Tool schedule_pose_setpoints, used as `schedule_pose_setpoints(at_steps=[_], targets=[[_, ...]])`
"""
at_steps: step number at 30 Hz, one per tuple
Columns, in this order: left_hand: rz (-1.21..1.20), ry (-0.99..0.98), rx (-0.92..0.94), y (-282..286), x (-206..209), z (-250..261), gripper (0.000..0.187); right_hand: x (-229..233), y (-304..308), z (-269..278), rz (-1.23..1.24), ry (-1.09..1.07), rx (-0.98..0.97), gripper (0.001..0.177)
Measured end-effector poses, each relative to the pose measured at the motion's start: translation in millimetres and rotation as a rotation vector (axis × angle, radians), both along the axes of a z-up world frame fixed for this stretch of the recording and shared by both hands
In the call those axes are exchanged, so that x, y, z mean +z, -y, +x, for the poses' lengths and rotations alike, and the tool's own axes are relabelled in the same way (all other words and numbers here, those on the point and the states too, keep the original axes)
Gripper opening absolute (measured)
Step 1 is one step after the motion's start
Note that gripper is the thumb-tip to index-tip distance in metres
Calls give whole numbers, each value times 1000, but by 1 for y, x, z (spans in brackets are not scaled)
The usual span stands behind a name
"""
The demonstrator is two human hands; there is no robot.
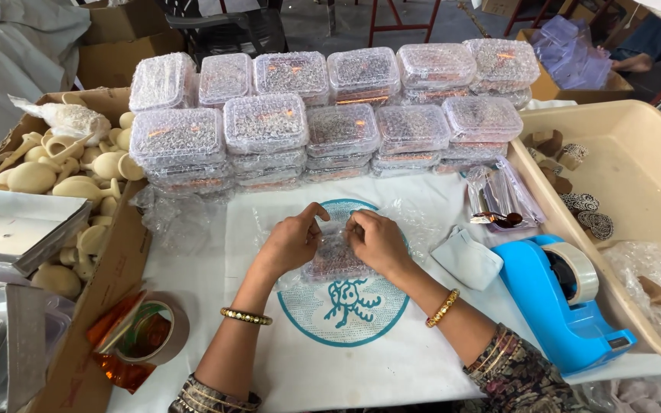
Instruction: Wrapping small clear plastic containers in bubble wrap and securing them with tape.
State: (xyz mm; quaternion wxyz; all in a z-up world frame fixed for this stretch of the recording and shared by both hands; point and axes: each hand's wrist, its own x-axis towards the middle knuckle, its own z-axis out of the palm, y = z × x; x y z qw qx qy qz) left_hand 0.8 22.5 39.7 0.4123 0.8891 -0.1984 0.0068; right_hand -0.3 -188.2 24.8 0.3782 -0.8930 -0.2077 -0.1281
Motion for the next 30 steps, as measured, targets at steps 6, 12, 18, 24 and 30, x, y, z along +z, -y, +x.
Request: schedule_pose_setpoints(at_steps=[6,12,18,24,30], targets=[[46,-89,-41,3,5,-4,39,-1,-1,1,37,4,12,17],[164,99,32,7,-13,-1,38,22,-7,-18,-4,436,25,24],[106,83,0,5,-18,3,39,6,-7,-25,-142,598,318,24],[39,-15,-39,-43,-8,13,41,-5,-10,-20,-112,321,301,21],[-106,103,-306,-94,12,-1,55,-3,-11,-17,-127,270,278,12]])
